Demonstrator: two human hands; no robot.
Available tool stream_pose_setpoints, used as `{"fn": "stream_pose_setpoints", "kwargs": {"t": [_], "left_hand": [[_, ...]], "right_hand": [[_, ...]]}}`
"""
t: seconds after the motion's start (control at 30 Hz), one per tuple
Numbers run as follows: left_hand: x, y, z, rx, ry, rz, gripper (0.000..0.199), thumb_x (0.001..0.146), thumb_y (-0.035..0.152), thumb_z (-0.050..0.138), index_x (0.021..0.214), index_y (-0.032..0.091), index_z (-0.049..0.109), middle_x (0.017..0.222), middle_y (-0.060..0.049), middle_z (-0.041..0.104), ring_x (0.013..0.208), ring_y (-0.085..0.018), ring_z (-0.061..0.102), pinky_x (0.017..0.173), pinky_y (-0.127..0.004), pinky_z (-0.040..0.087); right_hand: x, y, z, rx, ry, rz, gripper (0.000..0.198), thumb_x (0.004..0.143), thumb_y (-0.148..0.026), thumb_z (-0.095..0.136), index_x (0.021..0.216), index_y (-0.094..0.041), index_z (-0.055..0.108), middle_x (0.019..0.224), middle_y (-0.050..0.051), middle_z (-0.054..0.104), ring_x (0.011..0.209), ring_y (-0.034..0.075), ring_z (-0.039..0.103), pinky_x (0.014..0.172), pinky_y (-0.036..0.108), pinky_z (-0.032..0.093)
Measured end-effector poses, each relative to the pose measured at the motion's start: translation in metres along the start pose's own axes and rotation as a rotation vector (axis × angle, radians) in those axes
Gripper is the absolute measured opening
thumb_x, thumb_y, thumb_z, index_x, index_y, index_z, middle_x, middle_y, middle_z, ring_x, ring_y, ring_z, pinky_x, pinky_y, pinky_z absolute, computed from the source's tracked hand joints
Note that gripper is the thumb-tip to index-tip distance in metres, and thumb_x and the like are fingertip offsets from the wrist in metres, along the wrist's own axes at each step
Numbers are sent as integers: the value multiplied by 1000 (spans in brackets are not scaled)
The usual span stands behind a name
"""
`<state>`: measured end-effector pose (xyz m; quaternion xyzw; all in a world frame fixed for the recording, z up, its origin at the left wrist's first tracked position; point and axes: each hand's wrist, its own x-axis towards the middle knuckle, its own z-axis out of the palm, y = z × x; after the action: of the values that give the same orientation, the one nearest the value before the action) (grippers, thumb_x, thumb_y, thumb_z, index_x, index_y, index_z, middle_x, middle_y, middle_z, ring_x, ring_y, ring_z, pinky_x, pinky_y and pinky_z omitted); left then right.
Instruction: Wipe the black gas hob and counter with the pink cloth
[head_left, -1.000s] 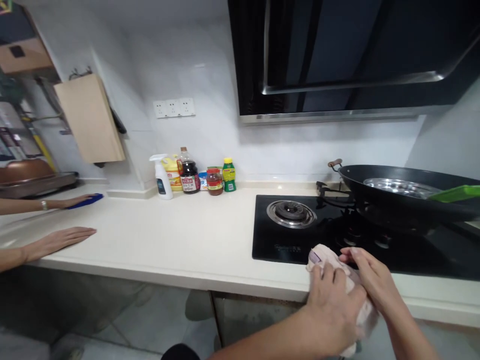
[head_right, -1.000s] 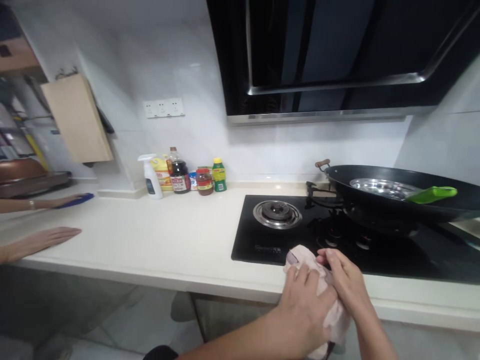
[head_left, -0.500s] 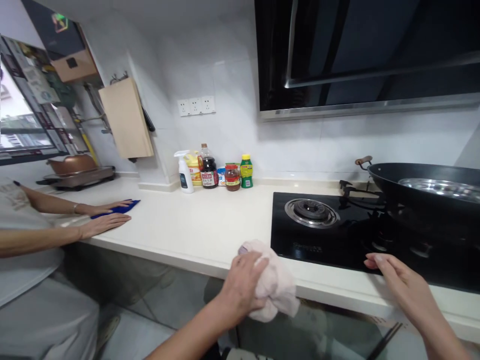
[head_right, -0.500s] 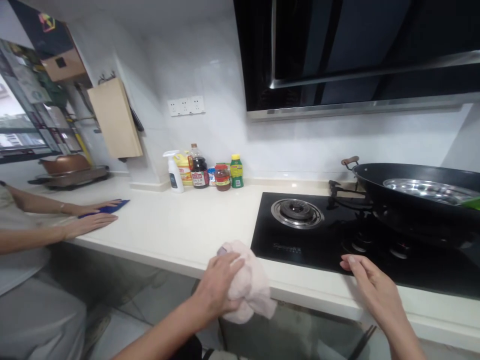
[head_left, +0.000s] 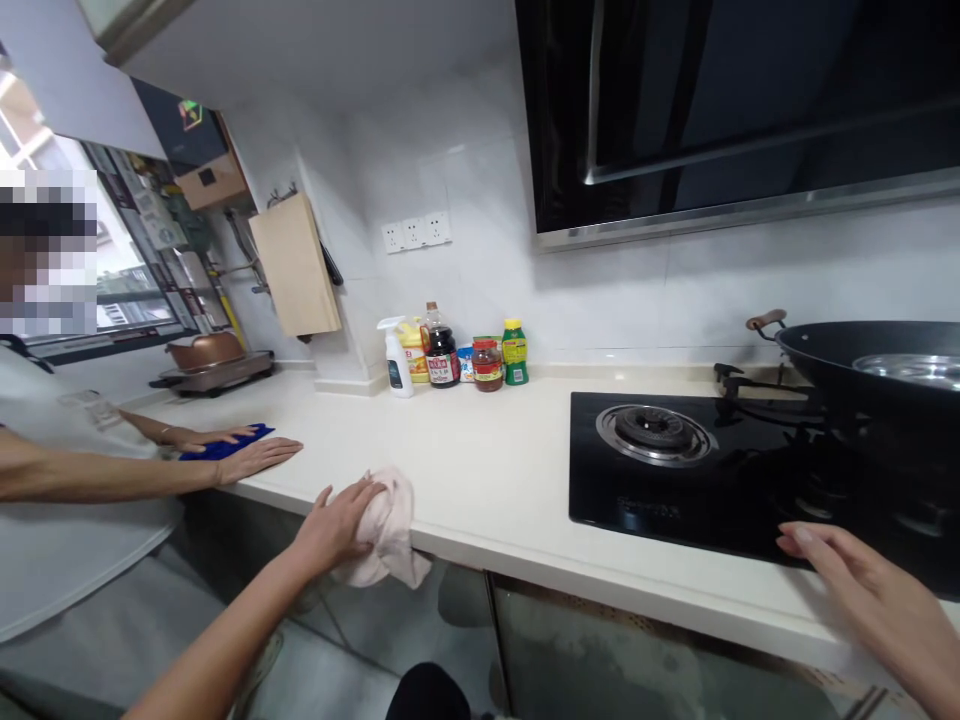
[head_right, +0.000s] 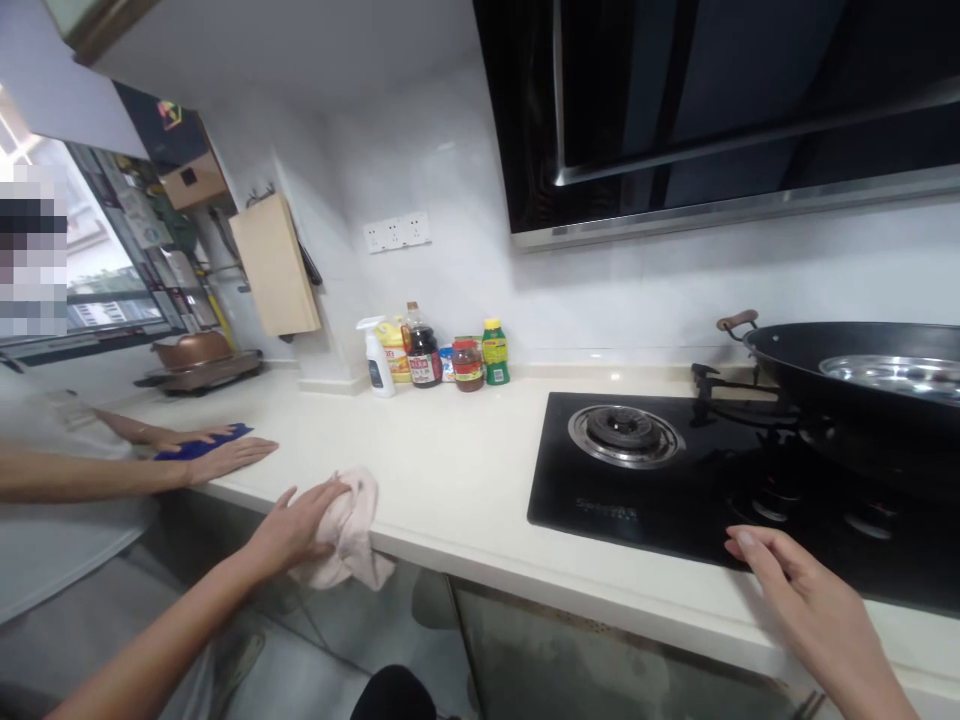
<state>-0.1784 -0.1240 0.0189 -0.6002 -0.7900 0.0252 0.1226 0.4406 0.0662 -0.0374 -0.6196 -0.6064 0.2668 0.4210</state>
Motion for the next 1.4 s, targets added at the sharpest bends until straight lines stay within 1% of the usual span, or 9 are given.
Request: {"fn": "stream_pose_setpoints", "kwargs": {"t": [0.1, 0.2, 0.47, 0.67, 0.8, 0.9, 1.13, 1.27, 1.4], "left_hand": [[5, -10, -1, -8, 8, -23, 76, 66, 16, 69, 139, 22, 51, 150, -18, 54, 142, -34, 47, 115, -53, 36], [6, 11, 3, -29, 42, 27, 71, 72, 23, 67, 140, 17, 48, 149, -19, 52, 145, -32, 45, 115, -42, 39], [8, 133, -5, -310, 93, 325, 88, 65, 39, 83, 142, 18, 47, 157, -21, 41, 149, -40, 34, 121, -51, 32], [25, 198, -29, -517, -50, 468, 90, 70, 66, 81, 144, 24, 51, 165, -17, 33, 155, -38, 24, 123, -54, 28], [51, 192, -31, -586, -157, 475, 69, 87, 68, 63, 142, 27, 55, 167, -10, 32, 156, -26, 24, 124, -41, 28], [80, 179, -26, -546, -180, 444, 69, 83, 66, 69, 140, 29, 58, 165, -7, 37, 154, -25, 29, 122, -37, 30], [136, 140, -40, -306, -107, 233, 68, 87, 54, 66, 148, 28, 49, 164, -16, 36, 153, -40, 28, 119, -69, 14], [116, 126, -48, -231, -37, 143, 54, 94, 38, 52, 145, 20, 51, 163, -22, 36, 149, -40, 35, 114, -64, 31], [73, 135, -40, -221, -50, 166, 50, 98, 38, 40, 144, 26, 53, 158, -12, 48, 147, -30, 41, 113, -50, 41]], "right_hand": [[-3, -11, -1, 23, -9, 34, 66, 65, -79, 47, 101, -28, 69, 108, 6, 78, 119, 34, 64, 99, 42, 46], [-4, -18, -2, 13, -17, 64, 67, 58, -79, 47, 98, -29, 69, 109, 6, 78, 118, 35, 65, 100, 43, 45], [3, -2, 4, -69, 6, 40, 69, 62, -82, 48, 102, -31, 70, 118, 5, 75, 114, 34, 65, 94, 42, 46], [7, 9, 6, -72, 40, -10, 64, 70, -80, 48, 104, -30, 70, 111, 3, 77, 108, 33, 67, 91, 41, 47], [10, 19, 6, -77, 33, -42, 62, 75, -80, 49, 107, -31, 70, 111, 3, 77, 103, 32, 67, 87, 42, 48], [12, 23, 9, -77, 37, -75, 61, 79, -79, 49, 109, -30, 70, 111, 3, 77, 99, 31, 68, 84, 41, 49], [8, 15, 13, -101, 23, -327, 49, 86, -71, 50, 93, -28, 74, 108, 3, 74, 97, 24, 69, 72, 28, 54], [7, 16, 8, -118, -51, -361, 48, 91, -70, 48, 95, -29, 74, 109, 3, 73, 101, 23, 68, 71, 25, 54], [15, 15, 7, -189, -122, -416, 45, 95, -66, 46, 101, -30, 72, 113, 4, 71, 104, 23, 68, 80, 29, 55]]}}
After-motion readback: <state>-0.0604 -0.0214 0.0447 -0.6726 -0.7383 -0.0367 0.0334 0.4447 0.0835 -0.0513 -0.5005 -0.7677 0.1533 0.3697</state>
